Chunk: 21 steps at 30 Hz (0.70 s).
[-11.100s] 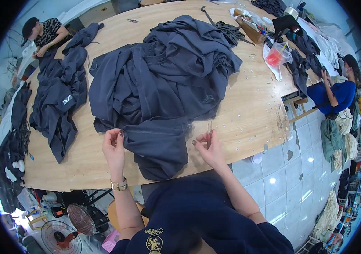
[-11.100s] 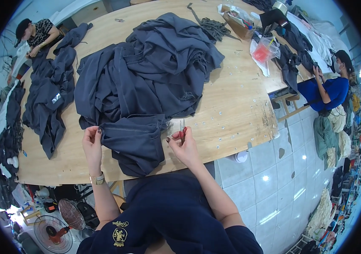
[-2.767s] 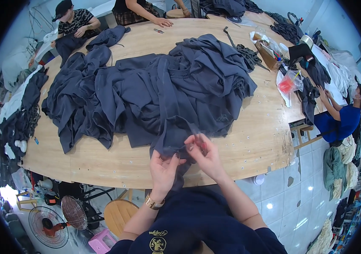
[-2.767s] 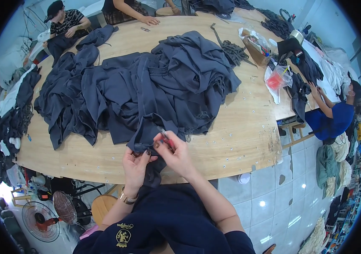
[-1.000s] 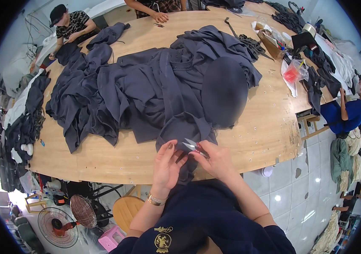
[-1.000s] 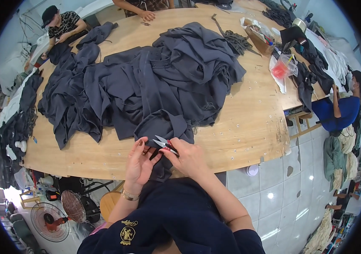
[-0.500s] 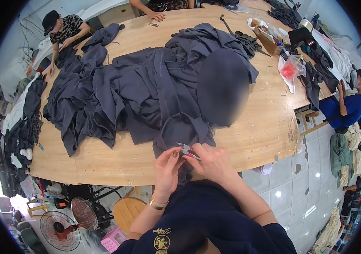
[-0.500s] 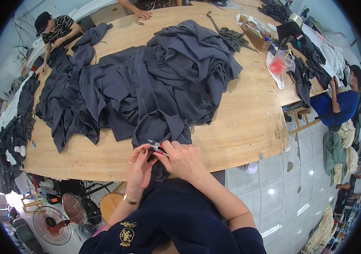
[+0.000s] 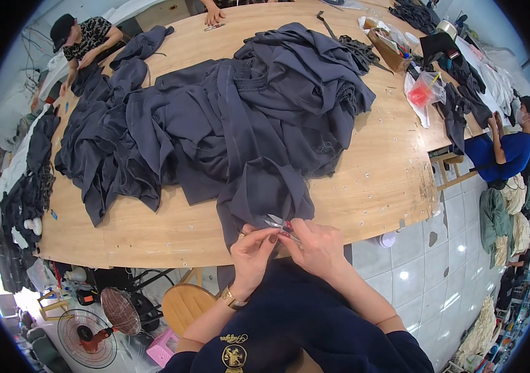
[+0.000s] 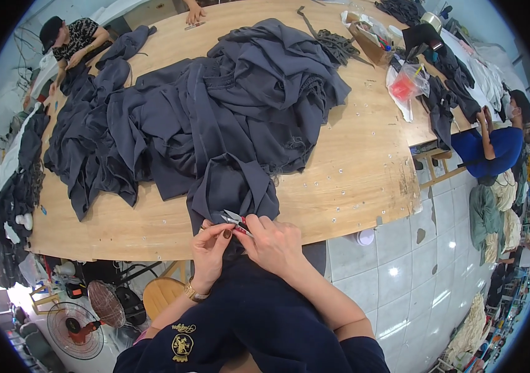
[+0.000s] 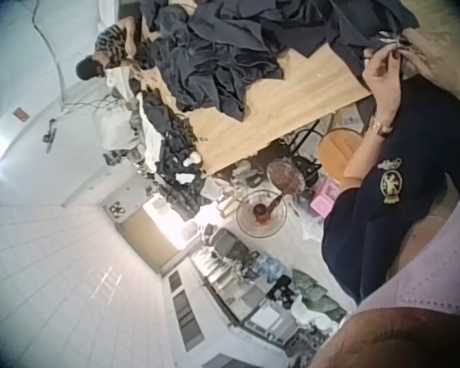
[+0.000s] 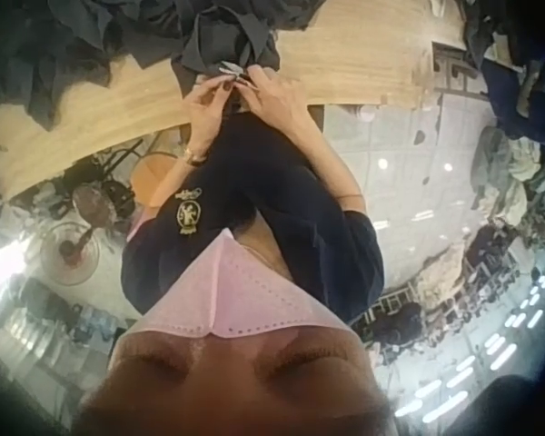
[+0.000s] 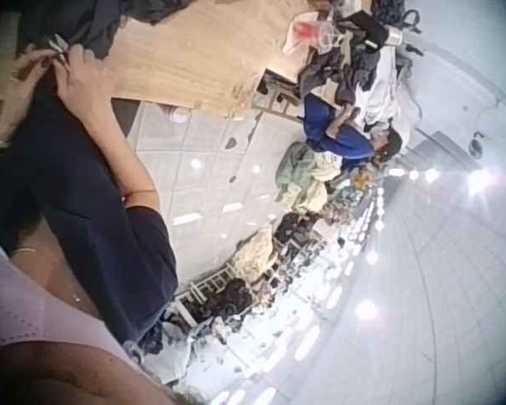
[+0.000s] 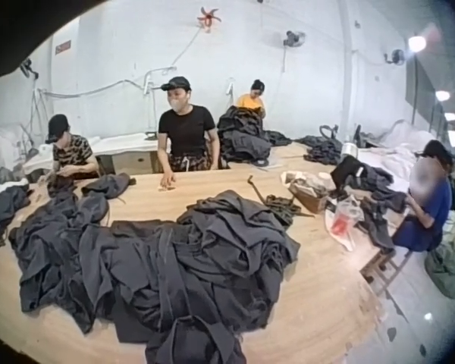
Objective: Trim loose threads from finished grey garments using small scissors.
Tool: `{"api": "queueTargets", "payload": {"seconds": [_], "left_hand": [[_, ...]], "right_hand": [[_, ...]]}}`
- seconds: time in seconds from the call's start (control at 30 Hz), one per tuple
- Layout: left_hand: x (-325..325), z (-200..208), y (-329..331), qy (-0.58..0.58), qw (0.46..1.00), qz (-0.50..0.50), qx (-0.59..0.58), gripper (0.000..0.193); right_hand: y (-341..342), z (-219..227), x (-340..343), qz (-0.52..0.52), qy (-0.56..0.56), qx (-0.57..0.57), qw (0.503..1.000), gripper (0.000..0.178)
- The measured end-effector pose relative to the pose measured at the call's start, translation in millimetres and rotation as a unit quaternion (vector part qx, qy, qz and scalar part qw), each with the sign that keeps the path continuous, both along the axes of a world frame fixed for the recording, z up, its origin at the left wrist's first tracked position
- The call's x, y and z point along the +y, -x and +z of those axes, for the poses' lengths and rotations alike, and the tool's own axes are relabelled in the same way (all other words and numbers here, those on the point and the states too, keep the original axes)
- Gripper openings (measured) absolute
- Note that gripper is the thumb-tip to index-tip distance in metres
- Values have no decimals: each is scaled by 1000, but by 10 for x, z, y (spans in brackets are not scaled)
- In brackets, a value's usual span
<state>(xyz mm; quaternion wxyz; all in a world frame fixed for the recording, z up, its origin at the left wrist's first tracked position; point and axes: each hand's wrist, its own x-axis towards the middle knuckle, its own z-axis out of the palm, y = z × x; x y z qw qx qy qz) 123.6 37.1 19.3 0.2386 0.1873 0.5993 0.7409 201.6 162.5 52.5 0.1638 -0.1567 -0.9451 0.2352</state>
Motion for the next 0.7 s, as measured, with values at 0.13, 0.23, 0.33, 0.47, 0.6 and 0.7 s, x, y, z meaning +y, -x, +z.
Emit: {"api": "queueTargets", "payload": {"seconds": [0.13,0.23,0.33,0.47,0.6,0.7], "left_hand": [[-16,-37,-25,11,1000,-5,11,16],[-9,-43,-43,8,1000,-5,11,16],[-12,-67,-50,-4,1000,0,10,16],[-52,-112,-28,25,999,-7,37,14],[-46,-89,1,26,999,4,32,12],[19,-78,-5,64,997,-10,46,8]], "right_hand": [[-38,-56,-15,6,-14,8,1000,21],[-54,-63,-11,14,-23,6,1000,21],[-63,-72,-10,15,-27,8,999,20],[-47,-88,-14,12,-20,11,1000,19],[-13,-144,44,-22,37,53,998,20],[-40,-237,172,-117,198,88,969,26]]}}
